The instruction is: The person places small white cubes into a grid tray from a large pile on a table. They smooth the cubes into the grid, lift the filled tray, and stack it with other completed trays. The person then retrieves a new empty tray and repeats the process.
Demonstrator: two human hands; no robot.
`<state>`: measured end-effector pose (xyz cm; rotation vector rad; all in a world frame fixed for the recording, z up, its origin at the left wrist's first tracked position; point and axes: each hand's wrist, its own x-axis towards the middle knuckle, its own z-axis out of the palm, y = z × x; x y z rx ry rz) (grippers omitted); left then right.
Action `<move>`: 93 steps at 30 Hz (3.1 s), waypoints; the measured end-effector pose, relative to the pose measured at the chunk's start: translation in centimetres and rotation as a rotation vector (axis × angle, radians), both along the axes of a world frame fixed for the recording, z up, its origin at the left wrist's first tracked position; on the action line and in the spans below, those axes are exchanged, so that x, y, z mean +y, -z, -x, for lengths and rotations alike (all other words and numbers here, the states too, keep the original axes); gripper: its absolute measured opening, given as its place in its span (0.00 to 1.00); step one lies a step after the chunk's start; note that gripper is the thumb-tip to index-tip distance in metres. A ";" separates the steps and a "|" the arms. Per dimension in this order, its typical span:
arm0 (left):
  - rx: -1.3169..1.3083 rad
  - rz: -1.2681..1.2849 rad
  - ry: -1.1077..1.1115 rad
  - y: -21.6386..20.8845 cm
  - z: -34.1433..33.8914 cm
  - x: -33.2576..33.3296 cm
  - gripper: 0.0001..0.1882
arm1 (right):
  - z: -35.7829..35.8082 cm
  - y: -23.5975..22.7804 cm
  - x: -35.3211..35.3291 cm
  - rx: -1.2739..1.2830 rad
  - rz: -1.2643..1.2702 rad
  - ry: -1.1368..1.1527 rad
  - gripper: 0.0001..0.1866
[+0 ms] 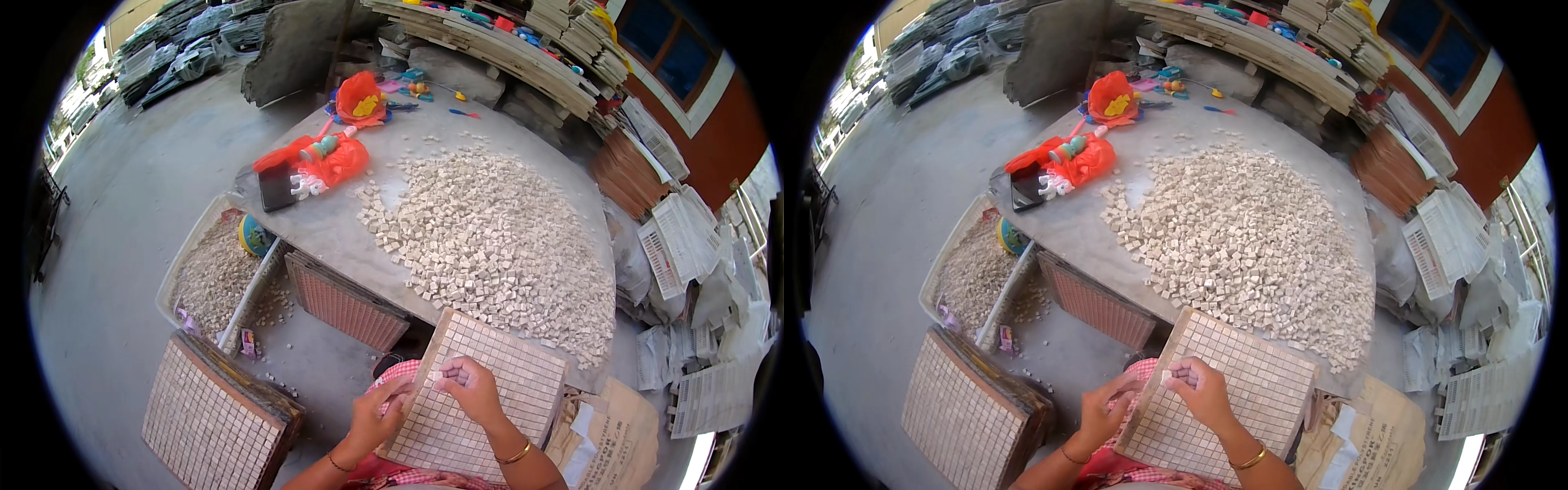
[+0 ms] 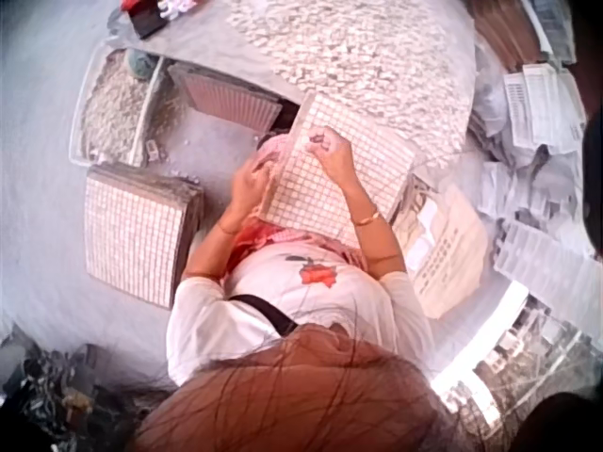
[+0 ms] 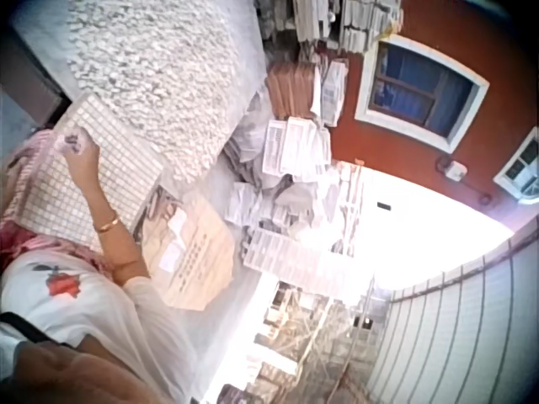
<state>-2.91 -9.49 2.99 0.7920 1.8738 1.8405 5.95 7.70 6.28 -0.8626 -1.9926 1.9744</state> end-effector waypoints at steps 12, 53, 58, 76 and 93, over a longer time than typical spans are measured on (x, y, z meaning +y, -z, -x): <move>0.003 0.108 -0.020 1.0 -0.8 -1.3 0.11 | 0.7 3.2 5.6 -0.148 -0.813 -0.155 0.04; -0.170 0.177 -0.144 8.1 1.8 -0.1 0.09 | 0.9 4.4 5.8 -0.172 -0.992 -0.246 0.04; 0.153 0.374 -0.217 10.6 7.1 4.2 0.12 | -0.6 3.9 4.9 -0.158 -0.880 -0.096 0.04; 0.888 0.850 0.058 21.4 11.6 10.6 0.27 | -1.3 6.1 4.2 -0.260 -1.252 -0.318 0.35; 1.070 1.083 0.321 19.2 12.1 6.8 0.19 | -2.5 6.7 3.9 -0.167 -1.143 -0.198 0.37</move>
